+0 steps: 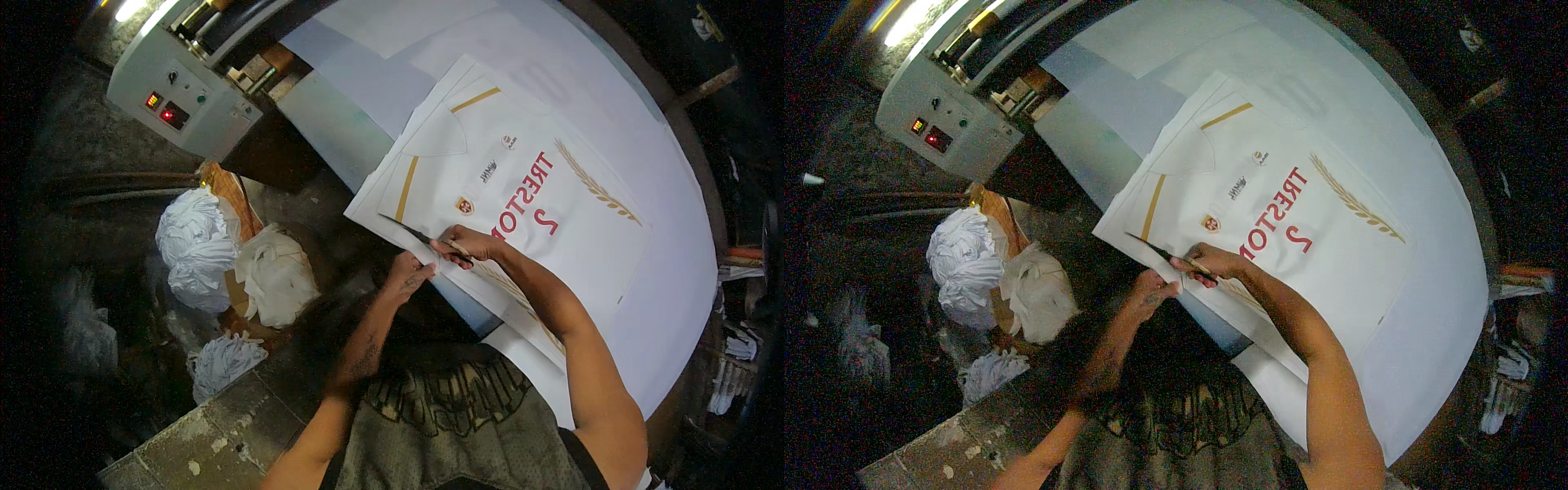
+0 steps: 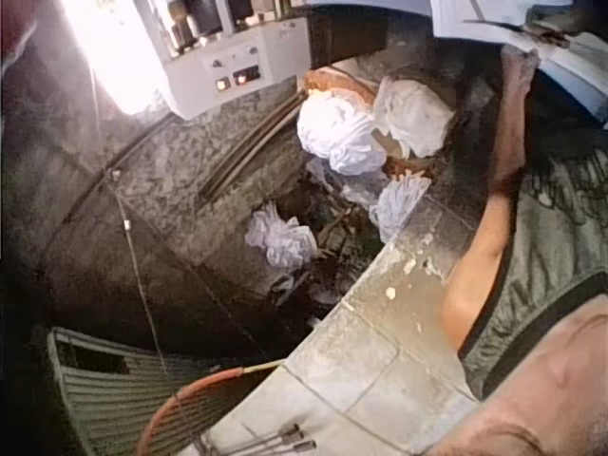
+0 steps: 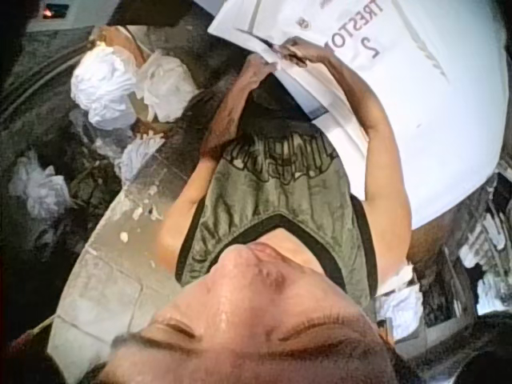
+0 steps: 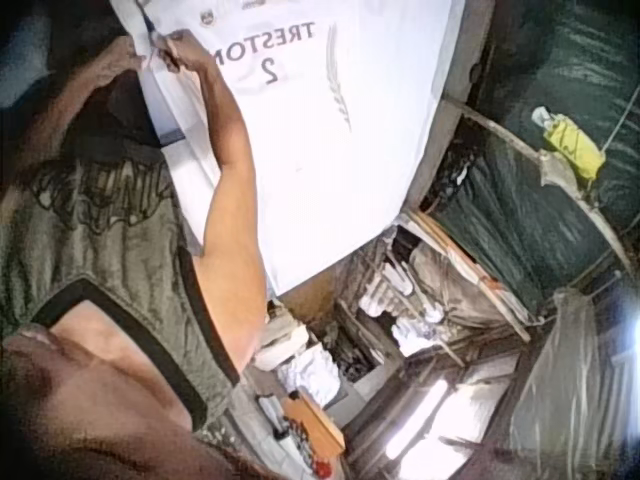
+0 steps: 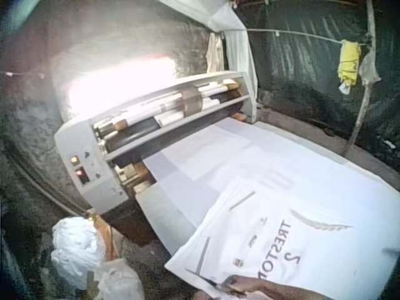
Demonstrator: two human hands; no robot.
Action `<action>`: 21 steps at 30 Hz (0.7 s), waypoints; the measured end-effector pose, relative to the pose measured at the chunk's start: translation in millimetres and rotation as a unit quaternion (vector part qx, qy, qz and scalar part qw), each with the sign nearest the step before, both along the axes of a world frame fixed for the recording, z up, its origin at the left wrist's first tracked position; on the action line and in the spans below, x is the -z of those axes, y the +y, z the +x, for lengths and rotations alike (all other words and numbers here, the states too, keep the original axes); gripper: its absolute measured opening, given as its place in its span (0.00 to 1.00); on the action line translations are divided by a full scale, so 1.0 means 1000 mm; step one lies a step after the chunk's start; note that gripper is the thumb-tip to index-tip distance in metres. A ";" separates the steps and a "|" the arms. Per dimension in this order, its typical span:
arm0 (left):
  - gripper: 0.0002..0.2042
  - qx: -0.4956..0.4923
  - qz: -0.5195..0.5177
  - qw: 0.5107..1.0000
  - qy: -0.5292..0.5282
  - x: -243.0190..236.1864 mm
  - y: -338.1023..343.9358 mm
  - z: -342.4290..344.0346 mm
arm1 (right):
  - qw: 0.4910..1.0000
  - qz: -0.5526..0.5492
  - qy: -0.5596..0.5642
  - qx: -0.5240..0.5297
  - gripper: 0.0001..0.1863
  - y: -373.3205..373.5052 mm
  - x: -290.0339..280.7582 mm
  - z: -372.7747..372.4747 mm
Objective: The person unrolls a large white fabric sheet on a cutting table, aligns it, and uses scissors to cut out printed jersey-shaped pieces. The person repeats this process for multiple pieces, stacking the cut items on a nearby table.
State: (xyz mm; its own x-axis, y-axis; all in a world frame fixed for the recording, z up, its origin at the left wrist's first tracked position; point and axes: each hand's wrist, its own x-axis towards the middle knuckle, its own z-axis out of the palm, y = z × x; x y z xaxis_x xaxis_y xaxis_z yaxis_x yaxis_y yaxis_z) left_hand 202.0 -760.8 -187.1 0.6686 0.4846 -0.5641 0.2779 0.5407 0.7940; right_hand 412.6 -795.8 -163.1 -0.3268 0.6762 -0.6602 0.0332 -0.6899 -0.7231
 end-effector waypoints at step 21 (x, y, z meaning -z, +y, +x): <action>0.44 0.120 -0.123 0.972 0.159 0.013 0.058 -0.094 | 0.948 0.128 -0.244 -0.159 0.34 -0.046 -0.008 -0.017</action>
State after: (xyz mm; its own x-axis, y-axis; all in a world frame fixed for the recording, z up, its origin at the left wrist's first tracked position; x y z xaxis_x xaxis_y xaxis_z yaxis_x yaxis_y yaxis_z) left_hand 108.4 -703.3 -200.3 0.5176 0.1611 -0.8403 0.6299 0.5928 0.5017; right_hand 396.0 -842.0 -155.0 -0.2392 0.7534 -0.6124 0.5829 -0.3930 -0.7112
